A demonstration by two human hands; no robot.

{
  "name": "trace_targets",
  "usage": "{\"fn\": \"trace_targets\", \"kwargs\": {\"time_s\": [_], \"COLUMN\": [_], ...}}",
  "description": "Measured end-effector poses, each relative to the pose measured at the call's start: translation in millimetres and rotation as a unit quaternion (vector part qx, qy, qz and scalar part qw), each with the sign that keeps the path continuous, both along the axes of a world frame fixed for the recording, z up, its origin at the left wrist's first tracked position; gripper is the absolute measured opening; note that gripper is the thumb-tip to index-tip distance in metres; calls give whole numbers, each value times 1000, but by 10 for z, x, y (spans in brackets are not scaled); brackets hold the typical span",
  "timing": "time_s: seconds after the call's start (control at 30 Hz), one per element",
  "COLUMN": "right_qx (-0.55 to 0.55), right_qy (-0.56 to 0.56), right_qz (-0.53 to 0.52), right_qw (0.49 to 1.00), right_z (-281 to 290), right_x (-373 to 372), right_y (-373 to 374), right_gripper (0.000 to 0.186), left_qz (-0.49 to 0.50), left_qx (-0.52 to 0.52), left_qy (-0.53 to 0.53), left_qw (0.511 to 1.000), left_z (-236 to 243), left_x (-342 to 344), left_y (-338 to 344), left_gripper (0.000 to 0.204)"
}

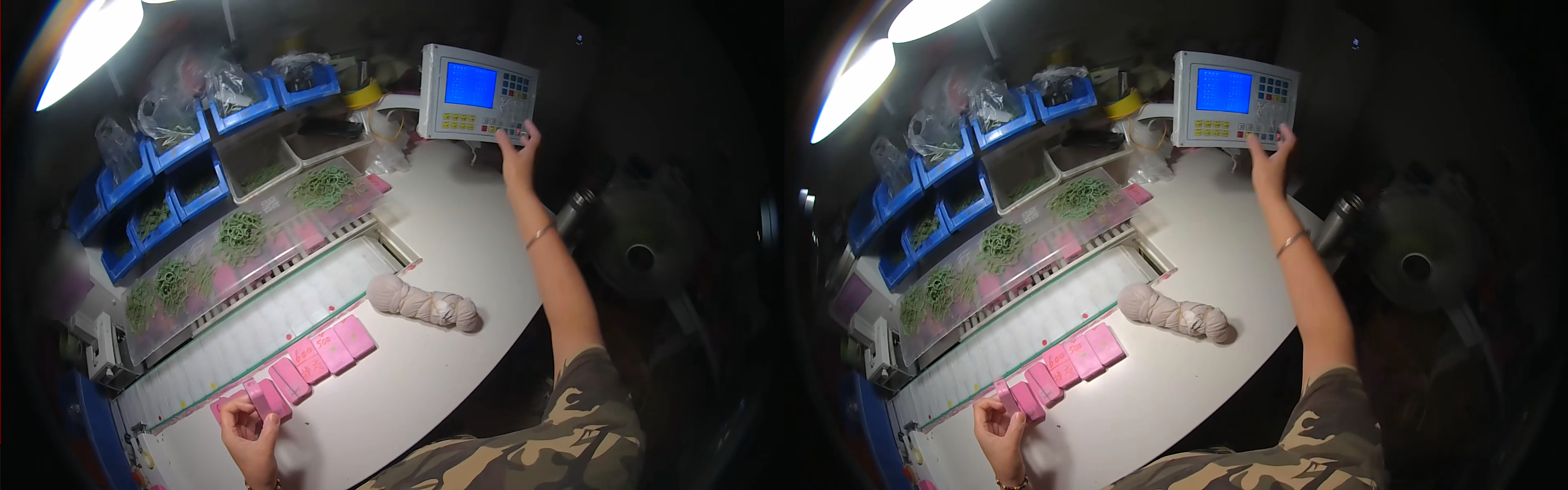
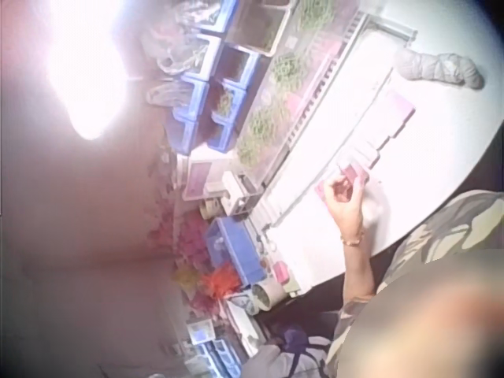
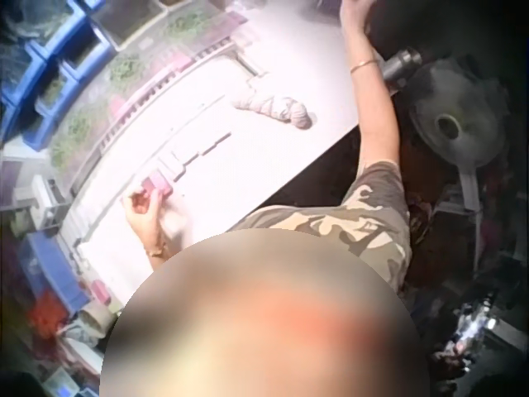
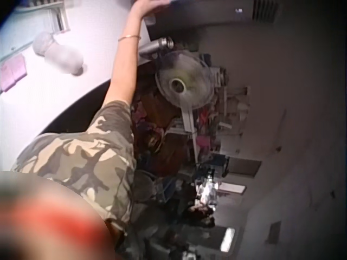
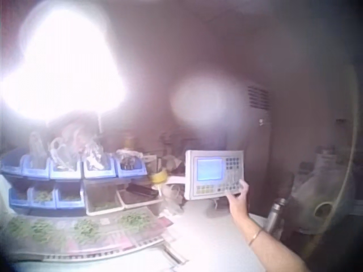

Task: Filling pink silicone molds with small green plant pieces and preparing them for resin/wax production.

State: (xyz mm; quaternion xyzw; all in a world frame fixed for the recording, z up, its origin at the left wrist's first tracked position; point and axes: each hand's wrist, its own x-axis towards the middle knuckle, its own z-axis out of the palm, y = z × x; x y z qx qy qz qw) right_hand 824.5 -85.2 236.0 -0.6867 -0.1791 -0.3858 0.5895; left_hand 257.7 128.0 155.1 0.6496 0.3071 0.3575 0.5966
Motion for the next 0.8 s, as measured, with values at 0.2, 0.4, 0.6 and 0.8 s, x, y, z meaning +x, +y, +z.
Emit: {"fn": "trace_targets", "kwargs": {"time_s": [0.2,0.4,0.6,0.8], "right_qx": [129,119,161,140], "right_qy": [194,275,295,278], "right_qz": [90,151,166,320], "right_qw": [968,942,927,895], "right_z": [409,468,311,485], "right_x": [756,1311,1243,2184], "right_y": [-289,-460,76,-754], "right_gripper": [80,51,67,45], "left_qz": [39,50,106,92], "left_qx": [-73,-60,-47,27], "left_qy": [29,40,20,10], "left_qw": [996,996,993,995], "left_z": [-24,35,-98,-61], "left_x": [-128,-122,-344,-200], "left_y": [-52,-128,-62,49], "left_gripper": [32,32,36,35]}}
